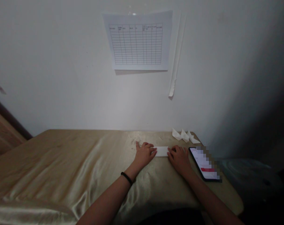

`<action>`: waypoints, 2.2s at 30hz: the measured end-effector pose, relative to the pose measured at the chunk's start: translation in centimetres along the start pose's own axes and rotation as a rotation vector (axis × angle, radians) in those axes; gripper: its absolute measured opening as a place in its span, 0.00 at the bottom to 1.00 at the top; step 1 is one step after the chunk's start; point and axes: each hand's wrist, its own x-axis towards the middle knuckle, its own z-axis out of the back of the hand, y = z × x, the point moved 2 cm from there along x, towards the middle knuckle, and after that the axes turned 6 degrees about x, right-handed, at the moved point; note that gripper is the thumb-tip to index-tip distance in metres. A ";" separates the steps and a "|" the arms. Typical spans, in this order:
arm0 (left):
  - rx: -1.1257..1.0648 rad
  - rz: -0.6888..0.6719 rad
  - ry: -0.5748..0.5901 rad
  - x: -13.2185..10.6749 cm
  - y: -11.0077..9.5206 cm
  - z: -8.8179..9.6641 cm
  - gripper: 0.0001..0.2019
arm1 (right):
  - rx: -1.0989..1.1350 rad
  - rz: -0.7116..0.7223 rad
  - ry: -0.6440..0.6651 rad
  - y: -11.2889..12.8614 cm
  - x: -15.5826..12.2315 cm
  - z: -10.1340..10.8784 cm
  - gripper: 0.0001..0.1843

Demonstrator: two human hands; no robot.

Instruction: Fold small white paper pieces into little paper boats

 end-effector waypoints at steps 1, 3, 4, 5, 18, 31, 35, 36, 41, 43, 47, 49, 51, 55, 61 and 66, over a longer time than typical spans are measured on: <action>-0.001 -0.002 -0.001 0.0 0.0 0.0 0.13 | -0.002 -0.002 0.000 0.1 0.0 0.1 0.18; -0.003 -0.006 0.000 0.0 0.0 0.0 0.12 | 0.000 -0.005 0.006 0.1 0.0 0.2 0.18; -0.003 -0.007 0.002 0.0 0.0 0.0 0.12 | 0.003 -0.007 0.013 0.2 0.0 0.2 0.18; -0.001 -0.007 0.006 0.0 0.0 0.0 0.12 | 0.006 -0.007 0.021 0.2 0.0 0.2 0.18; -0.003 -0.054 0.022 0.0 -0.8 -0.1 0.16 | 0.015 -0.034 0.042 -0.2 0.3 0.1 0.17; -0.020 -0.017 -0.010 0.2 -1.2 -0.3 0.14 | 0.049 -0.031 0.039 0.0 0.2 0.3 0.17; -0.022 -0.007 0.005 0.4 -1.1 -0.7 0.15 | 0.095 0.017 0.001 0.2 0.4 0.1 0.18; -0.021 -0.007 0.011 0.4 -1.0 -0.7 0.15 | 0.124 0.044 0.000 0.3 0.4 0.1 0.17; -0.025 -0.007 0.039 0.4 -0.9 -0.6 0.19 | 0.261 -0.007 0.035 0.9 0.9 -0.8 0.12; -0.034 0.001 0.051 0.5 -0.8 -0.5 0.20 | 0.275 -0.084 0.055 0.9 1.2 -1.2 0.14; -0.041 0.010 0.080 0.6 -0.7 -0.4 0.20 | 0.300 -0.146 0.131 0.6 1.7 -1.5 0.19; -0.034 0.010 0.094 0.7 -0.6 -0.5 0.19 | 0.313 -0.173 0.165 0.3 1.9 -1.5 0.21; -0.026 0.010 0.106 0.7 -0.5 -0.6 0.20 | 0.332 -0.188 0.199 0.0 2.1 -1.5 0.23; -0.016 -0.003 0.143 0.7 0.0 -0.7 0.20 | 0.368 -0.180 0.258 -0.6 2.4 -1.5 0.25; -0.029 -0.006 0.230 0.9 0.8 -0.6 0.21 | 0.371 -0.174 0.322 -1.1 2.7 -1.6 0.27; -0.050 -0.016 0.297 0.9 1.2 -0.5 0.22 | 0.387 -0.150 0.362 -1.8 3.0 -1.5 0.31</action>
